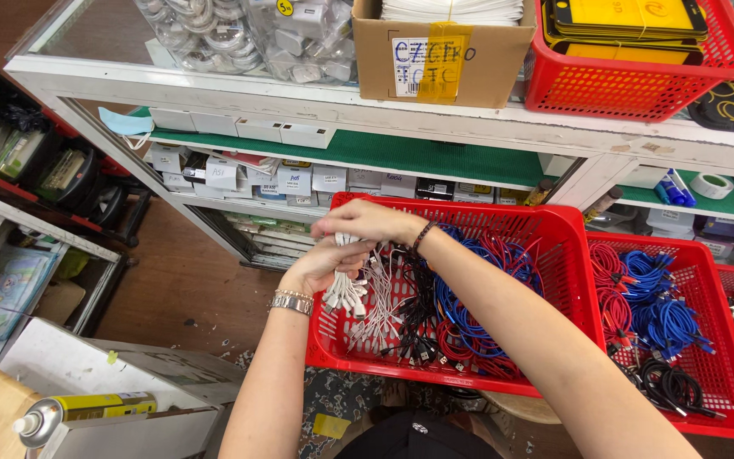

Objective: The person sorts white charging cables from a red basket filled with mixed blue, red, black, and white cables. They gather individual white cables in one hand, align the connectors, and hold the accumulated bundle, occasionally reaching back into the basket for more cables.

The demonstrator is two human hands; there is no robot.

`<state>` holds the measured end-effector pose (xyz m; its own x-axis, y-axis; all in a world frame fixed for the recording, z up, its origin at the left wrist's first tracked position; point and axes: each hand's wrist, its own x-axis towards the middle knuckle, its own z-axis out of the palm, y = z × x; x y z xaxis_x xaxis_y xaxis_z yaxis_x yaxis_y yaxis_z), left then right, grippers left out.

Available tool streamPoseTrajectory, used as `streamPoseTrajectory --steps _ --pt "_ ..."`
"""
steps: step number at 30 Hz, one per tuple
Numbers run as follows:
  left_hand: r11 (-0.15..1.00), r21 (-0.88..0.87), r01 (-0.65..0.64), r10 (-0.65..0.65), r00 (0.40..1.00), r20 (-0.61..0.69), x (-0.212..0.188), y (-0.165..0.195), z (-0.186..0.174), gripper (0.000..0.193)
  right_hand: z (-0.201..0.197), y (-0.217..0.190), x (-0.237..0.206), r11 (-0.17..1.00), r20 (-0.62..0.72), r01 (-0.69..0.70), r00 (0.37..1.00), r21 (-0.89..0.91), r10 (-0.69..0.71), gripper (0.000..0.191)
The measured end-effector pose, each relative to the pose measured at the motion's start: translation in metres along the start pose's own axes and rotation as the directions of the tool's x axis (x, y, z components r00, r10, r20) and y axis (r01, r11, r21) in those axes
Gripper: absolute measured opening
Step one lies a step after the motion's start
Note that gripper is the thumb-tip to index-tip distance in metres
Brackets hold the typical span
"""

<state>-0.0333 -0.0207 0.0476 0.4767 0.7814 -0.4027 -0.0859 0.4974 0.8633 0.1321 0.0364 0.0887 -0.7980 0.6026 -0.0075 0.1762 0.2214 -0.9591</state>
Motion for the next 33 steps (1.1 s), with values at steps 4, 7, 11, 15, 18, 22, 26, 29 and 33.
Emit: streamPoseTrajectory --steps 4,7,11,15,18,22,26,29,33 --pt "0.999 0.039 -0.015 0.017 0.999 -0.052 0.008 -0.004 0.005 0.026 0.001 0.001 0.002 0.997 -0.207 -0.017 0.978 -0.074 0.001 0.063" --pt "0.997 0.073 -0.028 0.038 0.988 -0.147 0.008 -0.005 0.015 0.022 0.005 0.012 0.001 0.894 -0.02 -0.119 0.992 -0.433 0.123 0.063" --pt "0.999 0.029 0.035 -0.031 0.993 -0.11 0.005 -0.001 0.022 0.025 0.001 0.027 0.006 0.925 -0.243 -0.091 0.97 -0.368 -0.001 0.06" --pt "0.991 0.127 -0.048 0.06 0.994 -0.092 0.013 0.003 0.033 0.018 -0.001 0.026 0.001 0.907 -0.068 -0.031 0.998 -0.419 0.002 0.058" --pt "0.995 0.073 -0.072 0.08 0.989 -0.123 0.012 0.003 0.037 0.022 -0.006 0.017 -0.008 0.962 -0.271 -0.08 0.963 -0.26 0.007 0.059" --pt "0.996 0.05 -0.08 0.087 0.984 -0.158 0.012 0.001 0.04 0.021 -0.003 0.019 -0.017 0.95 -0.131 0.086 0.983 -0.299 -0.13 0.053" --pt "0.994 0.034 -0.104 0.109 0.942 -0.317 0.009 -0.002 0.029 0.02 0.01 0.047 -0.041 0.936 -0.57 -0.35 0.773 -0.017 0.279 0.04" --pt "0.996 0.023 -0.09 0.092 0.928 -0.361 0.011 -0.005 0.018 0.03 0.046 0.075 -0.071 0.679 -0.161 -0.567 0.809 -0.465 0.565 0.028" --pt "0.992 -0.038 -0.123 0.097 0.912 -0.397 0.01 -0.01 0.009 0.033 0.08 0.097 -0.098 0.585 -0.192 -0.344 0.932 -0.734 0.307 0.023"
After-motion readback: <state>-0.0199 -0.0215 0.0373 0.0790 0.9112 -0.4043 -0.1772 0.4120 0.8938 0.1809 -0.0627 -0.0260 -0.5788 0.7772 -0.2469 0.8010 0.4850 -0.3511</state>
